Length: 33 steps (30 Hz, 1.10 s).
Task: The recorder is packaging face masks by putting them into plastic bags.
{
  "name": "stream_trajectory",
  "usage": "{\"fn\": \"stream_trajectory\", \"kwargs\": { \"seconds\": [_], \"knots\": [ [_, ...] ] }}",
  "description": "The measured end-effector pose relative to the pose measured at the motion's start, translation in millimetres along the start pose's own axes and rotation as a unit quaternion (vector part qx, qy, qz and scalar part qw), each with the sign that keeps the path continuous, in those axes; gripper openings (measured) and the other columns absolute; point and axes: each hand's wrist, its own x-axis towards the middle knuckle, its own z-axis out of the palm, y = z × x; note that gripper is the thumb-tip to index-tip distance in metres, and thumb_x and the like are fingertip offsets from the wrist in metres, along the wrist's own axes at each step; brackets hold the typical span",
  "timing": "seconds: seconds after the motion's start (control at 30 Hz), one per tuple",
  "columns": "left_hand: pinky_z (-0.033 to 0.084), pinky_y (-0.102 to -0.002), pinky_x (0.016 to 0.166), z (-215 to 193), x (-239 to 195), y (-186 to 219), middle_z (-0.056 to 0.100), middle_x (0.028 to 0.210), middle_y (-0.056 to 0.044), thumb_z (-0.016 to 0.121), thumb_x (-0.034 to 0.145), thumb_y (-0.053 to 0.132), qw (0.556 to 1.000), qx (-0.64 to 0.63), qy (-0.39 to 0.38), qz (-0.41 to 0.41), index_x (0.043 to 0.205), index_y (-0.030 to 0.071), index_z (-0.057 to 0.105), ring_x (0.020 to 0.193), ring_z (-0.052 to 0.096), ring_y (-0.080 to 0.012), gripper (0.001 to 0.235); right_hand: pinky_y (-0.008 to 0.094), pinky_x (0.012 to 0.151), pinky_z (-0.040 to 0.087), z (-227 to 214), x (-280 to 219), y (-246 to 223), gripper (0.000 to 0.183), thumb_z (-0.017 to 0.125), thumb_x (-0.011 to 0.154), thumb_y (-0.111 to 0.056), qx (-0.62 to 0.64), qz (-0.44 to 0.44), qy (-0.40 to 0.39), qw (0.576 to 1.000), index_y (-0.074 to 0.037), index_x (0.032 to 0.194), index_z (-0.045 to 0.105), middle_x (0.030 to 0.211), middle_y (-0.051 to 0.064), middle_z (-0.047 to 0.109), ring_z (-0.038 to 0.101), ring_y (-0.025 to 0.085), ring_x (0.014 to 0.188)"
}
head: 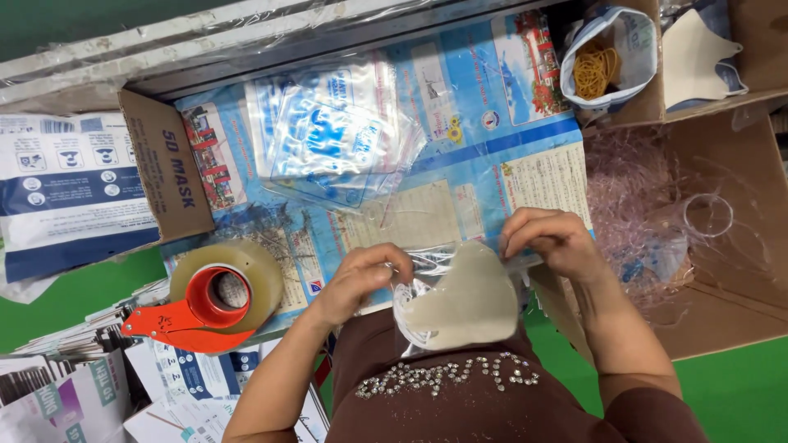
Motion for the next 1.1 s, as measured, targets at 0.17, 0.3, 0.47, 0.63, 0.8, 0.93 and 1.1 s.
{"fn": "stream_trajectory", "kwargs": {
  "seconds": [0.17, 0.3, 0.47, 0.63, 0.8, 0.93, 1.1],
  "knots": [
    [0.045, -0.022, 0.065, 15.1, 2.8, 26.1, 0.069, 0.093, -0.002, 0.071, 0.092, 0.009, 0.985, 0.155, 0.054, -0.055, 0.098, 0.005, 0.067, 0.078, 0.058, -0.0068, 0.008, 0.024, 0.071, 0.052, -13.3, -3.4, 22.0, 0.019, 0.081, 0.074, 0.009, -0.207, -0.018, 0.031, 0.978, 0.004, 0.091, 0.073, 0.099, 0.012, 0.069, 0.064, 0.015, 0.085],
    [0.048, -0.018, 0.062, 10.2, 16.5, 16.3, 0.071, 0.091, 0.002, 0.074, 0.092, 0.005, 0.976, 0.182, 0.1, -0.067, 0.096, 0.008, 0.067, 0.075, 0.061, -0.0032, 0.008, 0.028, 0.066, 0.058, -29.8, 6.1, 41.3, 0.012, 0.078, 0.083, 0.011, -0.238, -0.005, 0.122, 0.964, 0.004, 0.091, 0.071, 0.094, 0.012, 0.072, 0.068, 0.016, 0.076],
    [0.055, -0.022, 0.078, -13.0, 44.4, 59.4, 0.071, 0.095, 0.001, 0.073, 0.091, 0.004, 0.962, 0.175, 0.203, 0.053, 0.097, 0.006, 0.068, 0.088, 0.066, -0.0058, 0.008, 0.031, 0.072, 0.058, -61.9, 41.1, 62.2, 0.021, 0.071, 0.09, 0.007, 0.022, -0.042, 0.246, 0.968, 0.001, 0.11, 0.065, 0.094, 0.012, 0.072, 0.071, 0.019, 0.081],
    [0.05, -0.025, 0.079, -61.5, 72.0, 115.8, 0.064, 0.111, -0.01, 0.071, 0.1, 0.004, 0.839, 0.093, 0.45, 0.29, 0.12, 0.006, 0.063, 0.094, 0.06, -0.0114, 0.022, 0.033, 0.074, 0.058, -51.4, 41.5, 72.2, 0.017, 0.068, 0.095, 0.004, -0.047, -0.075, 0.268, 0.959, 0.003, 0.113, 0.066, 0.094, 0.013, 0.071, 0.069, 0.021, 0.079],
    [0.037, -0.04, 0.116, -72.6, 107.7, 65.6, 0.044, 0.162, -0.02, 0.066, 0.103, 0.013, 0.801, 0.244, 0.416, 0.354, 0.159, 0.003, 0.04, 0.146, 0.044, -0.0327, 0.062, 0.033, 0.073, 0.057, -31.2, 53.9, 73.6, 0.017, 0.071, 0.091, 0.005, -0.076, -0.03, 0.204, 0.976, 0.005, 0.108, 0.069, 0.092, 0.014, 0.072, 0.068, 0.019, 0.08],
    [0.041, -0.045, 0.112, 28.2, 95.3, 19.8, 0.063, 0.141, -0.009, 0.052, 0.103, 0.041, 0.96, 0.175, 0.216, -0.031, 0.135, 0.015, 0.064, 0.133, 0.053, -0.0239, 0.043, 0.032, 0.075, 0.055, -28.4, 79.7, 40.2, 0.018, 0.073, 0.09, 0.002, -0.144, -0.037, 0.209, 0.966, 0.005, 0.108, 0.072, 0.092, 0.012, 0.072, 0.067, 0.019, 0.08],
    [0.06, -0.037, 0.083, 34.7, 109.9, -85.5, 0.076, 0.106, -0.01, 0.065, 0.099, 0.01, 0.849, 0.442, 0.127, 0.261, 0.113, 0.007, 0.072, 0.095, 0.074, -0.027, 0.016, 0.032, 0.102, 0.052, -32.0, 165.5, -21.6, 0.033, 0.073, 0.099, -0.005, -0.441, -0.272, 0.158, 0.841, -0.001, 0.13, 0.065, 0.134, 0.014, 0.063, 0.062, 0.021, 0.12]
  ]
}}
